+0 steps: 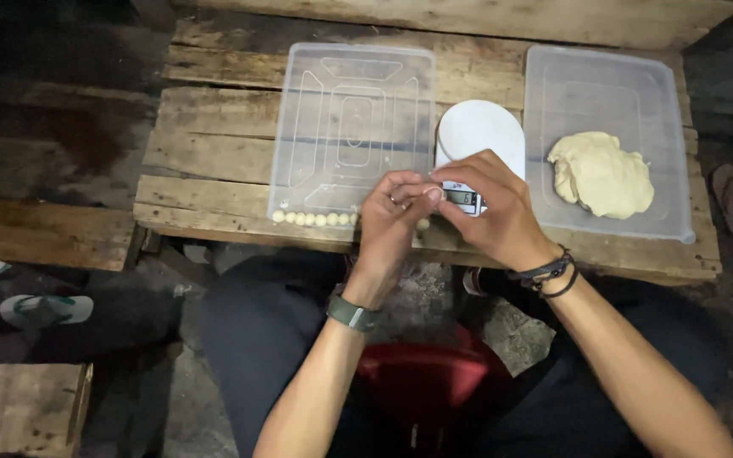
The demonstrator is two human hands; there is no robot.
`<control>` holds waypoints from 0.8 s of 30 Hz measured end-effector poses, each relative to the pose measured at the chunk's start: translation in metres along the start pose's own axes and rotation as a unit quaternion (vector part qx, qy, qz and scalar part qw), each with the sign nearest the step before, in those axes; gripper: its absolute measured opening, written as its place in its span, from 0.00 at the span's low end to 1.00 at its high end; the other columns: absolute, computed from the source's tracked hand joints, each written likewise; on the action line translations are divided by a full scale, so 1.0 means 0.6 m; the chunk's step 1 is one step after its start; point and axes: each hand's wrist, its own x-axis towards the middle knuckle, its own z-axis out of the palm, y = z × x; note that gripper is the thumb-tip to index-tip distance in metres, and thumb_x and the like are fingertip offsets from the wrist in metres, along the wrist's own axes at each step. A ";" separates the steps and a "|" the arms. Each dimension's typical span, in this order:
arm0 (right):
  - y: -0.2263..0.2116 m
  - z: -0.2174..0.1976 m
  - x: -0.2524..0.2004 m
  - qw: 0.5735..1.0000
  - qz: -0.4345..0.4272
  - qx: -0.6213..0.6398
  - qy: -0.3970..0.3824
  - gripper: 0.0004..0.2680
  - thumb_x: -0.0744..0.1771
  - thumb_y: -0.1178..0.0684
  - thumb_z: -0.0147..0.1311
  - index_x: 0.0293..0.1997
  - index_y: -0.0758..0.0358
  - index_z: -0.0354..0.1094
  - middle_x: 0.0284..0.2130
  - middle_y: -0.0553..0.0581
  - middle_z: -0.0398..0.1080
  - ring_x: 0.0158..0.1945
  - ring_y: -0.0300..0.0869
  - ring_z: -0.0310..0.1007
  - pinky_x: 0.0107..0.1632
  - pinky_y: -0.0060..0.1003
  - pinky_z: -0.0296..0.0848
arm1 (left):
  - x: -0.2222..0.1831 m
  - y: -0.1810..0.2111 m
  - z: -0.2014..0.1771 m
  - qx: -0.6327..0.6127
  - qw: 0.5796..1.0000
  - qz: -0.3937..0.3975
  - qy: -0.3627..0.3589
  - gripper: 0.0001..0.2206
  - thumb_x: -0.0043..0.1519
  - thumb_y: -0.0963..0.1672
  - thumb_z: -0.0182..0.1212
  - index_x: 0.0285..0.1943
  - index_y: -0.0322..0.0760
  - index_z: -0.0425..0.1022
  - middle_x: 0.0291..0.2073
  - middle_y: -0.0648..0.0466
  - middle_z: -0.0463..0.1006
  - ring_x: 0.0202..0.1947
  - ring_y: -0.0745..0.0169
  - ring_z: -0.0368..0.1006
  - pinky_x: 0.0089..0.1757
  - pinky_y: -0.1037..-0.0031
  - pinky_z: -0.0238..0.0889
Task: Weighing and rolling small pieces of dough into uniform balls to make candies.
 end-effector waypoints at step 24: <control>0.057 -0.013 -0.024 0.995 0.044 0.050 -0.081 0.05 0.70 0.62 0.51 0.41 0.69 0.75 0.39 0.63 0.71 0.41 0.55 0.74 0.44 0.47 0.75 | -0.013 0.007 0.003 -0.082 0.995 -0.055 -0.015 0.21 0.66 0.38 0.57 0.68 0.31 0.60 0.49 0.36 0.78 0.49 0.51 0.80 0.57 0.59 0.72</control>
